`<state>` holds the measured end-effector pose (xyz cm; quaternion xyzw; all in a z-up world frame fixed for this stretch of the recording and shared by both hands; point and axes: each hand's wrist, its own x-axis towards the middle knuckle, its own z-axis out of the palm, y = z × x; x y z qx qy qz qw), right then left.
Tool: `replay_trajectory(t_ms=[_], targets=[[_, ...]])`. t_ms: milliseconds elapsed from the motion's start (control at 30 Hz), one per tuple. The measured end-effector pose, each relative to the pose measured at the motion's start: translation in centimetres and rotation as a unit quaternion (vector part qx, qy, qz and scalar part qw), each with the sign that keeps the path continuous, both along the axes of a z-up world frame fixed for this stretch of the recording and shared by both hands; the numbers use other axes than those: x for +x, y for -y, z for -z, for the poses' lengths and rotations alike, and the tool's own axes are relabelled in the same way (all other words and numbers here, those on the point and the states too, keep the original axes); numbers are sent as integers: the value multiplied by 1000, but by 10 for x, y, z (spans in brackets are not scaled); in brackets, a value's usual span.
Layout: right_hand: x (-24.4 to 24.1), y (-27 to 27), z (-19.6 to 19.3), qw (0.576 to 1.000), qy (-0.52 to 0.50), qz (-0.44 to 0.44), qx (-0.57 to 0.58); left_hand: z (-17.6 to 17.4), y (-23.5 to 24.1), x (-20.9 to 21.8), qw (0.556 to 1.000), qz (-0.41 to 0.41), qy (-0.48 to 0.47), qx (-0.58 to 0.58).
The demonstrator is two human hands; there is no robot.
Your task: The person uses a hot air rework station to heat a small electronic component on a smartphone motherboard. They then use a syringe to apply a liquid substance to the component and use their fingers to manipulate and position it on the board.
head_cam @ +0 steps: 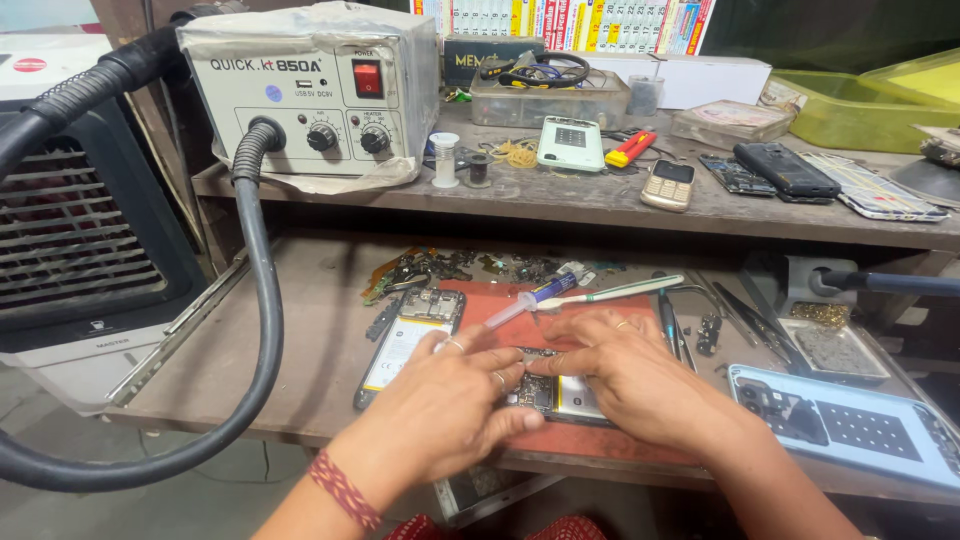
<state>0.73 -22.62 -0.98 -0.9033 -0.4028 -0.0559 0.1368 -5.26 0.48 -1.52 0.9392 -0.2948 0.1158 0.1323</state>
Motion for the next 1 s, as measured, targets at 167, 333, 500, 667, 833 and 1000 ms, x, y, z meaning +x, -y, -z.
replay_trajectory(t_ms=[167,333,500,667,833,1000], targets=[[5,0,3,1000,-7,-12,14,7,4,-5,1000,-9,5,27],[2,-5,-1,999,-27,11,16,10,-3,-4,1000,8,-12,16],[-5,-9,-3,996,-48,73,-21,12,-3,-6,999,-12,-47,-1],[-2,-4,5,997,-44,59,0,10,-3,-5,998,-14,-58,-4],[4,4,12,999,32,-11,34,7,-10,6,996,18,-21,-87],[3,8,-4,998,11,2,54,-14,-23,19,979,47,39,-194]])
